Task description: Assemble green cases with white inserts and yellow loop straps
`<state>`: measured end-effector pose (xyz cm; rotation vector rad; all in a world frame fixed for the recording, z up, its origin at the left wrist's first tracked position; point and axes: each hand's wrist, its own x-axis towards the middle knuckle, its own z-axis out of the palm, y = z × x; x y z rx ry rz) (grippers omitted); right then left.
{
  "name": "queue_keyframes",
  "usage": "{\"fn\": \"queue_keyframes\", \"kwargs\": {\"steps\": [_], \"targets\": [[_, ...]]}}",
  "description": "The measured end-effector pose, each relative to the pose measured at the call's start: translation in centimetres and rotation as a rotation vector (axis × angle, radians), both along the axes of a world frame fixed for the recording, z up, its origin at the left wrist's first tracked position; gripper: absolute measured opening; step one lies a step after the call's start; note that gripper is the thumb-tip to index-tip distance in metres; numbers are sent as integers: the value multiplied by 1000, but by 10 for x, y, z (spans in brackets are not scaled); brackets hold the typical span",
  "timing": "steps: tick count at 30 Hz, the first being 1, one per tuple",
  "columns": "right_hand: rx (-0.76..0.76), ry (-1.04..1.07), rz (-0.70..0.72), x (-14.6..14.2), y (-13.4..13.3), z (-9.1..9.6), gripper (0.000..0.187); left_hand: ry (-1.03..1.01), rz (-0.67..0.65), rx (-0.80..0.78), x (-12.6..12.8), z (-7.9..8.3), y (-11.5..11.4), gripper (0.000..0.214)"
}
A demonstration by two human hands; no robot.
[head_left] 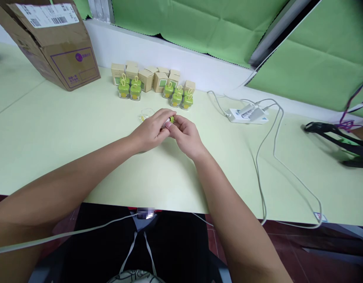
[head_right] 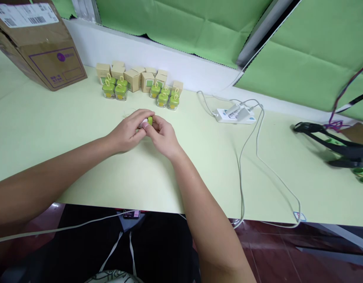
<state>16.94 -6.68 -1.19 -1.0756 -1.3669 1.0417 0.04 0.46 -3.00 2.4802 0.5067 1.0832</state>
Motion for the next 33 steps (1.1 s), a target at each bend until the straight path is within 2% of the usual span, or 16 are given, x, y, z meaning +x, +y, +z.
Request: {"fn": "queue_keyframes", "kwargs": {"steps": [5,12,21,24,29,33], "targets": [[67,-81,-37,-2,-2,-1,61,15,11,38,0,2,-2,51],[73,-141,-89,-3,-2,-1,54,7,27,45,-1,1,-2,52],[-101,169,-2,0,-1,5,56,-7,-53,-9,-1,0,0,52],[-168,250,-1,-1,-3,8,48,12,-72,-19,0,1,-2,53],[-239,299,-70,-4,-3,11,30,60,-88,-39,-1,-2,0,58],[-239,344,-180,3,0,11,32,44,-41,-10,-3,0,3,57]]}}
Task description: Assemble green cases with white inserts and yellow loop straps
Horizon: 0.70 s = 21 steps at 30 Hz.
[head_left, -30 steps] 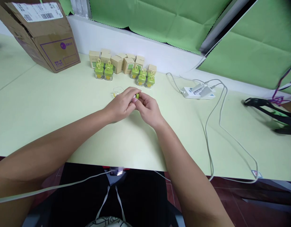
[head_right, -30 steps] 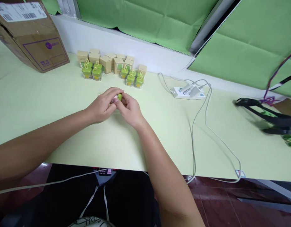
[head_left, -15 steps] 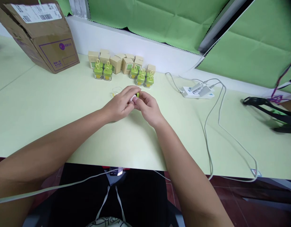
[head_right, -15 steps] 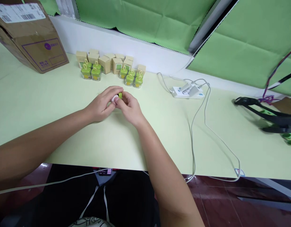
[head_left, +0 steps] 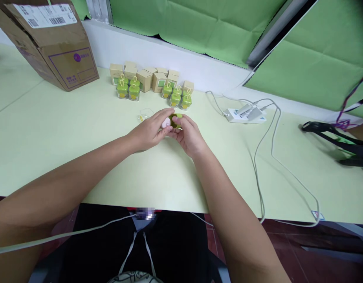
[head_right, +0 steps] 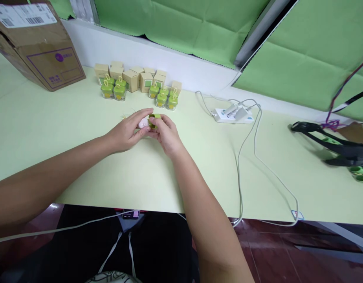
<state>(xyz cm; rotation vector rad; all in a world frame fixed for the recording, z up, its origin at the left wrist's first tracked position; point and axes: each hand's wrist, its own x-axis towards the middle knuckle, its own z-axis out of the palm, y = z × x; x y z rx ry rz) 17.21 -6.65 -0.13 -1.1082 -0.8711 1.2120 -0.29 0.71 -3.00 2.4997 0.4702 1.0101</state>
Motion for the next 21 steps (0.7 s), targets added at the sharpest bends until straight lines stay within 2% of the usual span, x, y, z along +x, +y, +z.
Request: {"fn": "queue_keyframes", "kwargs": {"steps": [3,7,10,13,18,21], "targets": [[-22,-30,-140,7,4,-1,34,62,81,12,-2,5,-1,47],[-20,-186,-266,10,7,-5,33,320,123,-45,-5,8,-4,41],[4,-269,-259,7,7,-9,34,430,93,-33,-5,8,-5,42],[12,-311,-255,6,7,-11,36,445,91,17,-5,9,-4,45],[24,-346,-230,5,6,-11,37,498,231,31,-5,12,-2,43],[28,-342,-234,4,6,-10,37,509,269,37,-4,12,0,39]]}}
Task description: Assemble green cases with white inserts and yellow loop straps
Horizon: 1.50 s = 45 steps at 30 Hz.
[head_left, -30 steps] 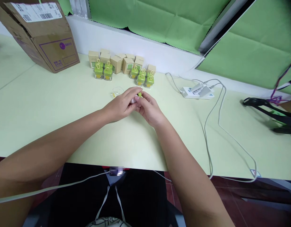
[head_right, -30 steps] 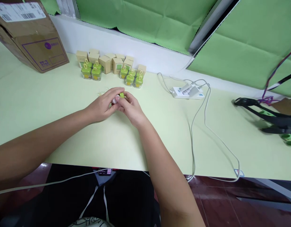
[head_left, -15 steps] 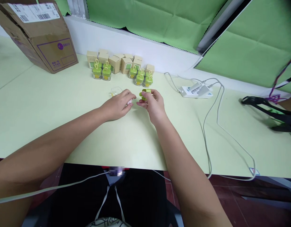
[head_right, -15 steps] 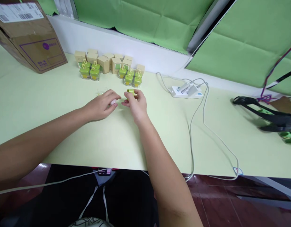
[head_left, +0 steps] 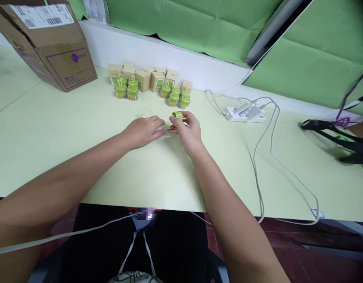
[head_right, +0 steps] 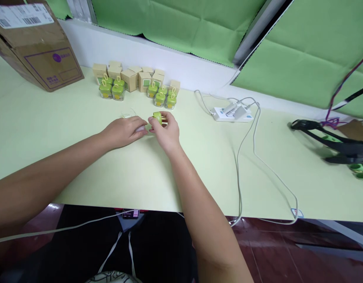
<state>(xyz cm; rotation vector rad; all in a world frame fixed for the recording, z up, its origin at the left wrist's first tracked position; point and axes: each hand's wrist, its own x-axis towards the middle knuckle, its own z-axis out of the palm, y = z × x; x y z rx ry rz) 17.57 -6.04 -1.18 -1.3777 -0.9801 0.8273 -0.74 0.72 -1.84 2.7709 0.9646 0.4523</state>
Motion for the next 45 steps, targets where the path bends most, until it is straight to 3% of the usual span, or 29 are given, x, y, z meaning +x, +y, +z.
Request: {"fn": "queue_keyframes", "kwargs": {"steps": [3,7,10,15,21,26,30,45], "targets": [[-1,9,-1,0,1,-1,37,-118,15,12,-1,-1,5,38],[12,0,-10,1,2,-2,38,-480,75,44,-5,3,12,36],[14,-4,-14,2,2,-1,37,-639,145,-23,-8,6,14,45],[-37,9,4,2,3,-3,38,-553,89,-170,-7,7,8,52],[-53,24,-12,1,3,-3,37,-593,128,-112,-8,9,7,50],[-65,27,-8,0,2,-1,36,-518,74,-144,-9,8,9,49],[-61,19,0,0,2,-3,40,-475,113,-107,-9,6,12,48],[-60,-7,2,1,4,-5,46,-499,72,-109,-11,7,12,47]]}}
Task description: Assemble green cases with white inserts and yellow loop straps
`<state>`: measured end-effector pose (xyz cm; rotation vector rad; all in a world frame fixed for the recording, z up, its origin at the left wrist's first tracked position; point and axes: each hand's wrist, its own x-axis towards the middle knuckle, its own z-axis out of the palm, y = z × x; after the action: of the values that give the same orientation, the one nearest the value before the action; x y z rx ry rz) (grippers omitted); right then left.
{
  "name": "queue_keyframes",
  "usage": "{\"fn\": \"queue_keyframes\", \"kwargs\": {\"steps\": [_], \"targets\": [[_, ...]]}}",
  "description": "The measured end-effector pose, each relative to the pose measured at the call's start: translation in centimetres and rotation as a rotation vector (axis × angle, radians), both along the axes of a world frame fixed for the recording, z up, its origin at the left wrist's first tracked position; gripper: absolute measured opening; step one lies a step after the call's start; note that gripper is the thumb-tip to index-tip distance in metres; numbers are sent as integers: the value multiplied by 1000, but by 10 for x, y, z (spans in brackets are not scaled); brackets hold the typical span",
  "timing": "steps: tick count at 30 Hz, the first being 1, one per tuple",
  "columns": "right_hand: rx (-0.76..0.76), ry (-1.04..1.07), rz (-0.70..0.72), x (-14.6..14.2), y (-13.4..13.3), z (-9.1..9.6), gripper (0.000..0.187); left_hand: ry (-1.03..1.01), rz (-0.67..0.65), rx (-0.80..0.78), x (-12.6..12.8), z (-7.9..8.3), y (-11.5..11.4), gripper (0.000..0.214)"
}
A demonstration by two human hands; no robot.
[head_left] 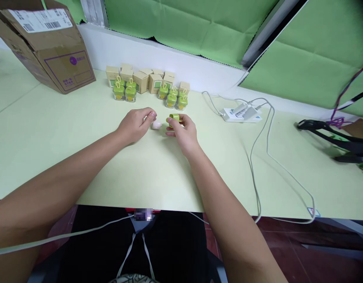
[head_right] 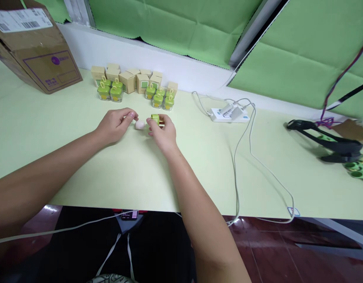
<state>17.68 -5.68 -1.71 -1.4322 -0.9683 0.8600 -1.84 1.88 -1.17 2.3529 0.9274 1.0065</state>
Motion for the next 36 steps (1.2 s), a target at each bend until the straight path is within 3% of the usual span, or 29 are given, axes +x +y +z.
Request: {"fn": "queue_keyframes", "kwargs": {"steps": [8,14,20,36], "targets": [[2,-12,14,0,1,-2,47,109,31,-33,0,-3,4,48],[-9,-14,-18,-3,-1,2,43,57,6,-3,1,0,2,49],[-10,-3,-27,-4,0,3,37,178,-6,-53,0,-3,2,54],[-11,9,-25,-5,1,2,33,55,-55,-41,0,-5,2,50]]}}
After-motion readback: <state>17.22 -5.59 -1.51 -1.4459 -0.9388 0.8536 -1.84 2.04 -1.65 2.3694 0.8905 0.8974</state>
